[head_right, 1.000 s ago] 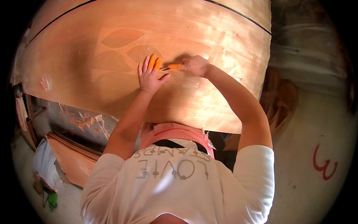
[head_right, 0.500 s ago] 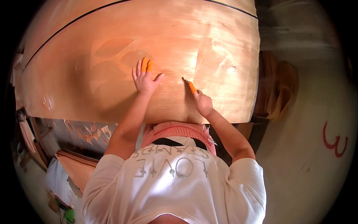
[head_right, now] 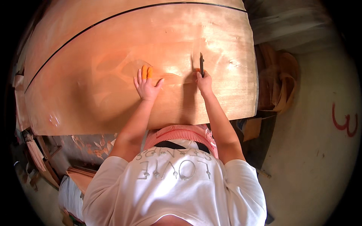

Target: The person uses a utility knife to cut leaf-shaped pieces out of wood veneer sheets and then stacks the larger veneer sheets onto a pile.

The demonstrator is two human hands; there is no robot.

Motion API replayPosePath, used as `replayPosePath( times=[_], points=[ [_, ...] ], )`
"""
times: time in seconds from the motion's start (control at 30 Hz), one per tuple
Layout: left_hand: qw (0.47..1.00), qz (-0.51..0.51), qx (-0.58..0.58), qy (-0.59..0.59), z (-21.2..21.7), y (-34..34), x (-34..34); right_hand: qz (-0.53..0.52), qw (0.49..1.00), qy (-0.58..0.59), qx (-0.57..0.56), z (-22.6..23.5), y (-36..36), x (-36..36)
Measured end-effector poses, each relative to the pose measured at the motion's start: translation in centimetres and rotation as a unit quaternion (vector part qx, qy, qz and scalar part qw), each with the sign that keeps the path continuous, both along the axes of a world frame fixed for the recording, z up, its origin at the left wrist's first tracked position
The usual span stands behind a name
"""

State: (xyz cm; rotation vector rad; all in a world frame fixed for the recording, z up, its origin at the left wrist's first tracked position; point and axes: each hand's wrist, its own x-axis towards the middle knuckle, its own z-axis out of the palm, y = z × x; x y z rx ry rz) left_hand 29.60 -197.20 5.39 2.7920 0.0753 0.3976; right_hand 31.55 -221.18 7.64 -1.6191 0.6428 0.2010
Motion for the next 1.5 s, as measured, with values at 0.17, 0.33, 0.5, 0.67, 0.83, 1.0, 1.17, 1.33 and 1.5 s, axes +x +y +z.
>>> replayPosePath(
  times=[0.17,0.33,0.5,0.67,0.83,1.0,1.17,1.33,1.5],
  points=[
    [1.000,-0.007,-0.016,0.000,0.2,-0.3,0.1,0.007,0.988,0.081,0.130,0.3,-0.5,1.4],
    [0.999,0.001,-0.026,0.028,0.7,-0.2,-0.1,0.053,0.990,-0.108,-0.071,2.6,1.7,1.4],
    [0.999,0.014,-0.037,0.024,0.8,0.2,0.1,0.130,0.962,-0.154,-0.182,6.4,4.9,-0.3],
    [0.998,0.002,-0.062,0.023,1.1,0.4,-0.2,0.141,0.961,-0.168,-0.167,8.0,5.8,0.4],
    [0.974,-0.037,-0.219,-0.054,1.1,2.4,-1.3,0.094,0.980,-0.178,-0.006,8.3,5.6,3.4],
    [0.961,-0.221,-0.144,-0.082,3.8,2.3,-3.4,0.075,0.972,-0.223,-0.012,7.6,3.6,10.8],
    [0.974,-0.204,-0.094,0.034,3.7,-1.0,-1.1,0.002,0.945,-0.326,-0.002,9.6,-1.0,19.0],
    [0.970,-0.227,-0.085,0.006,1.2,-0.6,-0.1,-0.019,0.943,-0.256,-0.210,7.5,-6.3,15.9],
    [0.968,-0.233,-0.094,-0.017,0.3,-0.7,-0.2,0.254,0.948,-0.012,-0.189,0.8,-1.9,1.5]
  ],
)
